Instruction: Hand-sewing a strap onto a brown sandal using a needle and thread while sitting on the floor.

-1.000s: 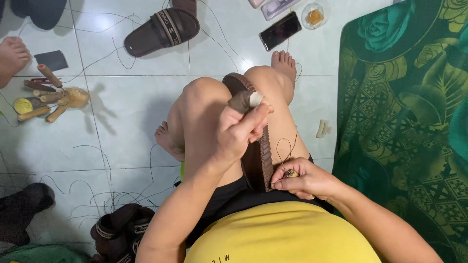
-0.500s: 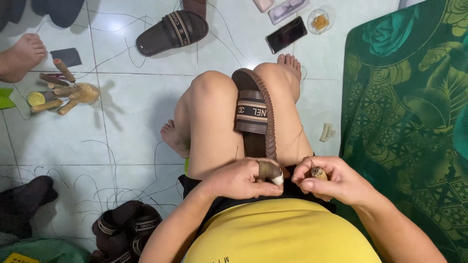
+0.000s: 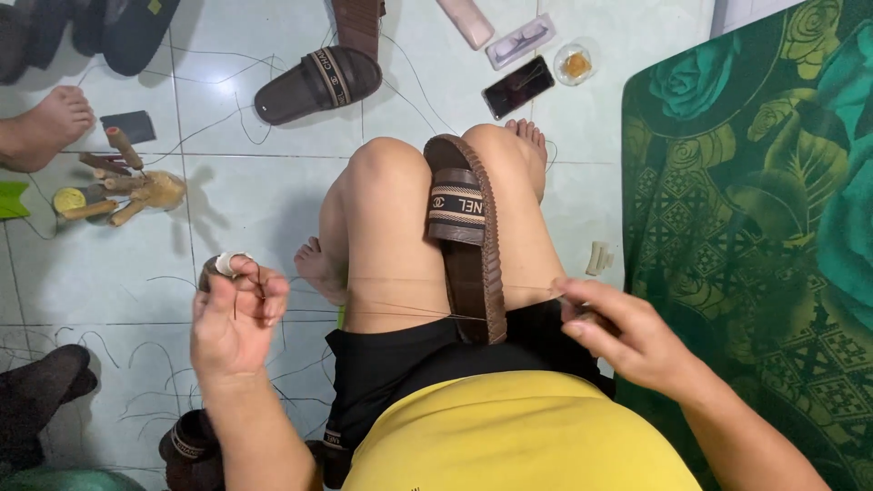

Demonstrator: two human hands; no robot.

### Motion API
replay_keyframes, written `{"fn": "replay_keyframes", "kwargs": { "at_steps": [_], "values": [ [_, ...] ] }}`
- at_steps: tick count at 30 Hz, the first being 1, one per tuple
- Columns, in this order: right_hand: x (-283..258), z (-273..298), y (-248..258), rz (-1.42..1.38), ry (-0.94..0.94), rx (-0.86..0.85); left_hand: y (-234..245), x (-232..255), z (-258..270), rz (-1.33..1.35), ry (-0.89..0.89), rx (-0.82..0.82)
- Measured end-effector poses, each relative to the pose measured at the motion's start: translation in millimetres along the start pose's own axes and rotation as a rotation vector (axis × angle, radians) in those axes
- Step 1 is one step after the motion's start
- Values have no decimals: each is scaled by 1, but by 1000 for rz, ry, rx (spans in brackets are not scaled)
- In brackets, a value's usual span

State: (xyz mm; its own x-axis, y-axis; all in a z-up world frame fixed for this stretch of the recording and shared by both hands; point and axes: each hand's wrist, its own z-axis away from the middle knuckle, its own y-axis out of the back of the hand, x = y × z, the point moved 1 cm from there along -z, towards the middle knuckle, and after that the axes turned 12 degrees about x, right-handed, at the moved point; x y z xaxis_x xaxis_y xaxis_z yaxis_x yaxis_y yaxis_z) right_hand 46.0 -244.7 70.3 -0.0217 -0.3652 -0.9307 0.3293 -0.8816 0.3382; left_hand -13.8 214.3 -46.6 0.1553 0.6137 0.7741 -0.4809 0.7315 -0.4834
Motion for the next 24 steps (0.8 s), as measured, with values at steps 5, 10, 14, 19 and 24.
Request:
{"fn": "replay_keyframes", "kwargs": {
  "at_steps": [5, 10, 14, 19, 24],
  "values": [
    [-37, -14, -29, 418, 275, -208, -111, 44, 35, -1175, -688, 358],
    [-8, -4, -25, -238, 4, -321, -187, -8, 68, -836, -827, -5],
    [-14, -14, -18, -223, 62, -341, -198, -51, 66, -843, -800, -364],
    [-13, -10, -19, -244, 66, -423, -184, -62, 62, -992, -852, -374],
    [-32, -24, -20, -32, 103, -359, -183, -32, 50, -1024, -974, -252]
  ]
}}
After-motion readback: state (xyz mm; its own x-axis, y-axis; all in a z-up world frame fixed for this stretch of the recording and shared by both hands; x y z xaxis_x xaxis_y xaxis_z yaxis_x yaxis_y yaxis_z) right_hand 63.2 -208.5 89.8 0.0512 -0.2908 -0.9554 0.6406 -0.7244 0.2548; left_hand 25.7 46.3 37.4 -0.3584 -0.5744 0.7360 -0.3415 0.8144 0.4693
